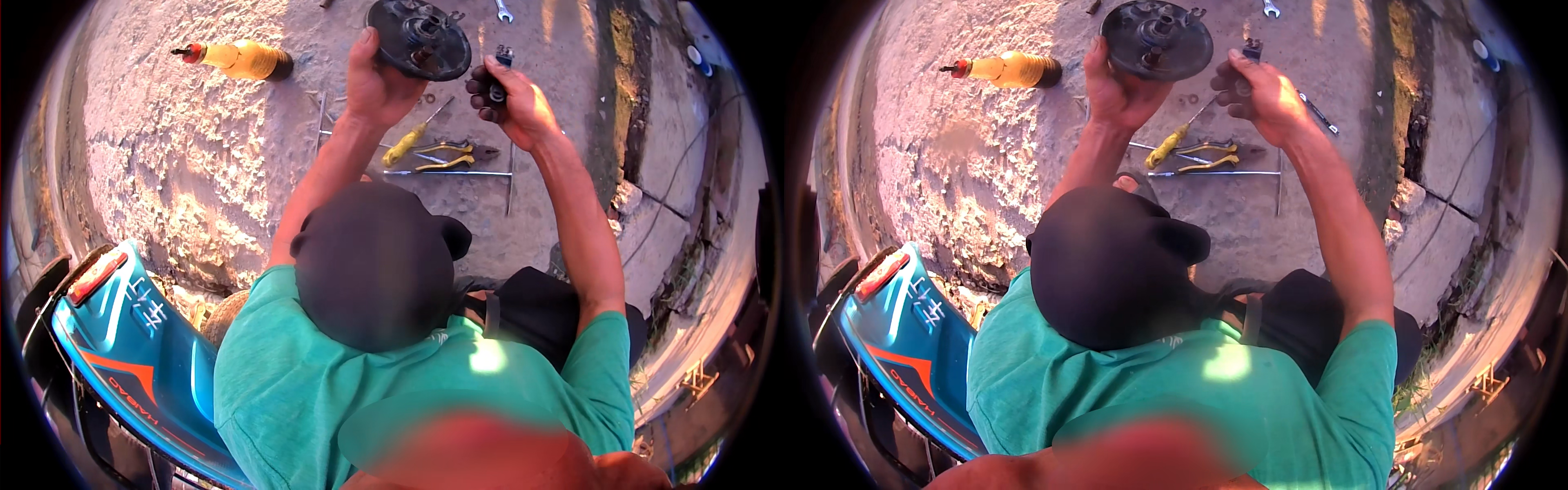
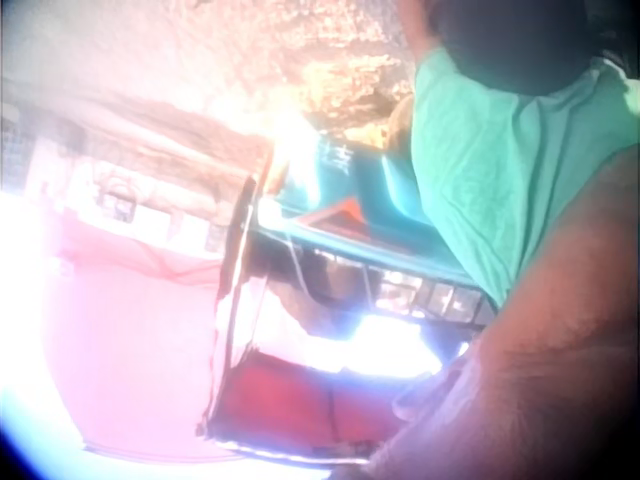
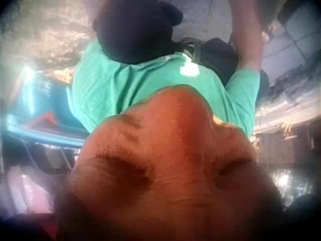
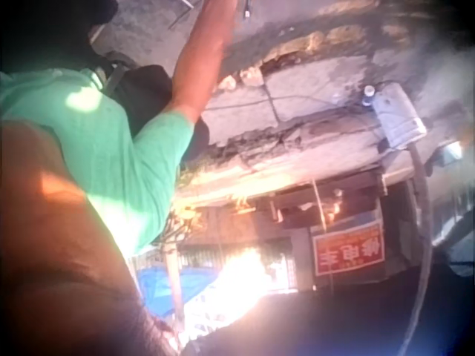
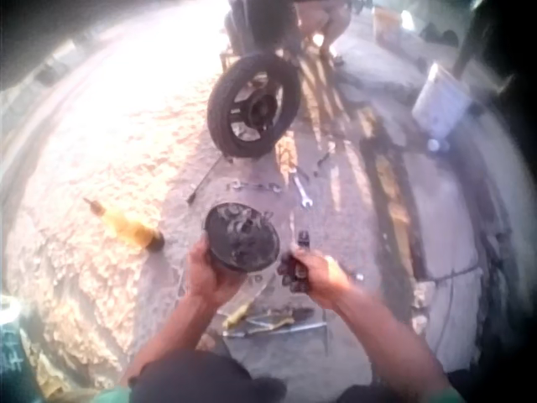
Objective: The person cleans and assembles parts of a wheel brake assembly, using pliers and a screwdriver to adjust components and then placing the assembly back onto the wheel.
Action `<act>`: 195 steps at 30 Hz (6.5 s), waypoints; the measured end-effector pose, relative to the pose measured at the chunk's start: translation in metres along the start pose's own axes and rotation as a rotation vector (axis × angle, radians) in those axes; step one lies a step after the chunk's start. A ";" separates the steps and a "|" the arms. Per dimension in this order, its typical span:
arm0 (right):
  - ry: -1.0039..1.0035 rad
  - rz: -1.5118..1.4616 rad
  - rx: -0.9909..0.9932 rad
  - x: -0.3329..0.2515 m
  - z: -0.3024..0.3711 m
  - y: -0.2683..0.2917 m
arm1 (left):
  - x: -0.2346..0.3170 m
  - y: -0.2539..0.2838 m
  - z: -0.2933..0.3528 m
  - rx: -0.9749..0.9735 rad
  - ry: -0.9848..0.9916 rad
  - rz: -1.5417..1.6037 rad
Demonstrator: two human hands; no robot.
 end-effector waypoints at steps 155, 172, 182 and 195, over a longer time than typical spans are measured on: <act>0.892 1.238 0.182 -0.083 0.060 -0.052 | 0.007 0.013 0.015 0.187 -0.116 -0.565; 0.874 1.128 0.177 -0.059 0.053 -0.056 | -0.001 0.043 0.010 0.183 -0.015 -0.486; 0.209 0.825 0.351 0.024 -0.016 0.057 | -0.124 0.138 -0.023 0.058 0.481 -0.172; -0.092 0.412 0.211 0.107 -0.045 0.090 | -0.122 0.158 -0.033 0.260 0.732 -0.897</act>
Point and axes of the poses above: each hand's wrist, its own z-axis away from the middle knuckle, its own y-axis out of the back of the hand, x = y × z, the point moved 10 cm from there along -z, towards the middle knuckle, and after that the axes turned 1 degree about -x, right-handed, at the moved point
